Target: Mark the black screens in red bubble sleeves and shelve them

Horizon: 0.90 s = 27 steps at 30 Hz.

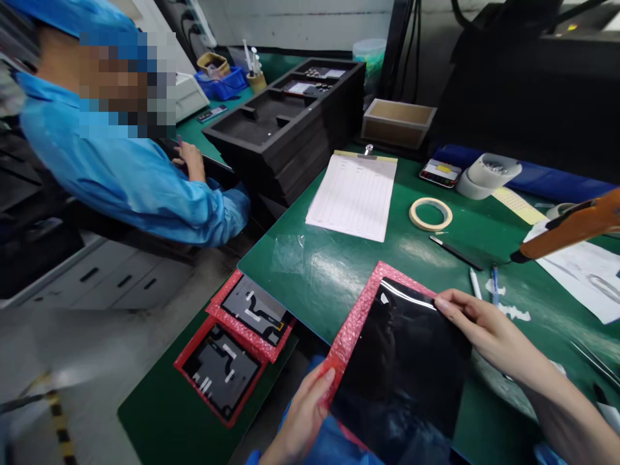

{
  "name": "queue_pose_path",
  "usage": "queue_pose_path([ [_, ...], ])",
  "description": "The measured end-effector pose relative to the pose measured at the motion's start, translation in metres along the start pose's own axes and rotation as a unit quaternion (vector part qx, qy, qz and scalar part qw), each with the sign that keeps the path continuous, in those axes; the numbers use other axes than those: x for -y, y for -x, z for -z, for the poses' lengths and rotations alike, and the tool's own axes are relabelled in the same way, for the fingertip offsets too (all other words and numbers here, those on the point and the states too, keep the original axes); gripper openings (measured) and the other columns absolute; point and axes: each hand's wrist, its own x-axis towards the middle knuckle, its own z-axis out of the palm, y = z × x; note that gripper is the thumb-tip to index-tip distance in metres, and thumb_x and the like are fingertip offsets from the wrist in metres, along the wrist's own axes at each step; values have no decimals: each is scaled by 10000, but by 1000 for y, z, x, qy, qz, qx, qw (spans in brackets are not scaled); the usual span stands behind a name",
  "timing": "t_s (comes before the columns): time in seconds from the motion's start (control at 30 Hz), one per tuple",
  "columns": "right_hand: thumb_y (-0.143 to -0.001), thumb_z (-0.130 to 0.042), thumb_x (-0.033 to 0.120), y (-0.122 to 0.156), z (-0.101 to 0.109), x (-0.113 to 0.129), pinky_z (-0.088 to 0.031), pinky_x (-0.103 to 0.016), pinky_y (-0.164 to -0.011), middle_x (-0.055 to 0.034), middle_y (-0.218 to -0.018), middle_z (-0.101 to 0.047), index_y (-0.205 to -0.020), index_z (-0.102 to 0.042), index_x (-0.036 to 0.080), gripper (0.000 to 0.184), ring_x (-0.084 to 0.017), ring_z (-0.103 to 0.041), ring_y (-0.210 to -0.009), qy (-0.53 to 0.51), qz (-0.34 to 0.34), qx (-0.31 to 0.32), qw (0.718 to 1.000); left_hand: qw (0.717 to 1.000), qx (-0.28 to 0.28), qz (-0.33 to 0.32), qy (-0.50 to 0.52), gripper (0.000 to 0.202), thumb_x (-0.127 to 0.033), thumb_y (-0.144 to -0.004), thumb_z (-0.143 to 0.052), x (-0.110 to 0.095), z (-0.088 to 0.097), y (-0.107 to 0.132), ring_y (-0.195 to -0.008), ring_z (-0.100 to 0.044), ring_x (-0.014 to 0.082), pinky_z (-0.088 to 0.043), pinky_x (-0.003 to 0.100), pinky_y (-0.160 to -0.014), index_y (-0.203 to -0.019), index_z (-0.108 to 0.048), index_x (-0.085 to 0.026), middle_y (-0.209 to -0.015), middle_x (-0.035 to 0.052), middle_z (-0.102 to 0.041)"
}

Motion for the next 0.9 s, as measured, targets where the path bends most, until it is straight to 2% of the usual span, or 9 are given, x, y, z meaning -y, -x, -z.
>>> queue_pose_path([
  [0.1, -776, -617, 1089, -6, 1, -6, -500, -313, -601, -68, -749, -670, -814, -702, 225, 870, -215, -597, -684, -28, -20, -11, 999, 999, 36, 21, 5, 563, -486, -584, -1102, -8, 4, 1, -1322, -775, 490, -498, 638, -1282, -1041, -913, -217, -1158, 175, -897],
  [0.27, -785, -589, 1096, -13, -5, -16, -522, -315, -618, -66, -733, -702, -808, -712, 227, 878, -226, -638, -681, -9, 5, -16, 1000, 982, 182, 45, -32, 631, -708, -776, -955, -27, 5, -4, -1603, -548, 452, -266, 608, -1417, -1102, -909, -170, -1305, 179, -865],
  [0.4, -836, -520, 1087, -11, -8, -15, -562, -367, -647, -79, -716, -730, -774, -729, 245, 870, -273, -704, -672, 79, 45, -62, 994, 957, 267, 58, -92, 705, -791, -826, -869, -45, -3, -12, -1557, -597, 451, -304, 631, -1390, -1104, -888, -144, -1286, 195, -863],
  [0.47, -896, -479, 1054, -8, -8, -15, -574, -390, -640, -92, -773, -760, -775, -765, 261, 852, -285, -732, -672, 135, 73, -102, 983, 955, 265, 50, -122, 721, -816, -798, -875, -53, -6, -16, -1441, -694, 445, -393, 603, -1340, -1055, -883, -142, -1185, 191, -878],
  [0.53, -950, -437, 1018, -7, -9, -17, -581, -396, -621, -105, -867, -778, -805, -818, 278, 845, -286, -755, -696, 174, 106, -135, 970, 961, 225, 21, -158, 710, -813, -730, -930, -56, -6, -21, -1304, -770, 410, -490, 532, -1259, -1020, -881, -167, -1116, 161, -883],
  [0.67, -1033, -435, 924, -10, -16, -27, -615, -415, -670, -114, -905, -758, -868, -877, 290, 790, -278, -751, -741, 179, 159, -133, 962, 951, 145, -22, -272, 783, -841, -532, -1004, -52, -7, -25, -1085, -796, 354, -597, 471, -1062, -962, -876, -199, -1015, 100, -871],
  [0.73, -1052, -484, 871, -13, -21, -33, -640, -462, -764, -118, -946, -766, -876, -878, 297, 718, -301, -762, -829, 177, 180, -128, 959, 934, 167, -28, -314, 767, -805, -538, -1021, -49, -11, -22, -1077, -780, 338, -599, 467, -1049, -980, -871, -197, -1012, 80, -865],
  [0.8, -1053, -551, 813, -14, -27, -39, -649, -516, -866, -121, -1028, -776, -932, -870, 300, 617, -329, -772, -950, 170, 191, -138, 957, 915, 222, -24, -335, 762, -763, -582, -1031, -49, -17, -18, -1150, -771, 358, -585, 492, -1098, -1065, -873, -196, -1097, 89, -873],
  [0.9, -1031, -648, 707, -14, -32, -41, -638, -539, -1004, -135, -1197, -771, -1195, -815, 271, 495, -344, -764, -1137, 125, 186, -146, 964, 886, 259, -25, -384, 786, -771, -648, -1000, -56, -19, -8, -1268, -747, 422, -542, 549, -1189, -1173, -874, -199, -1223, 118, -872],
])
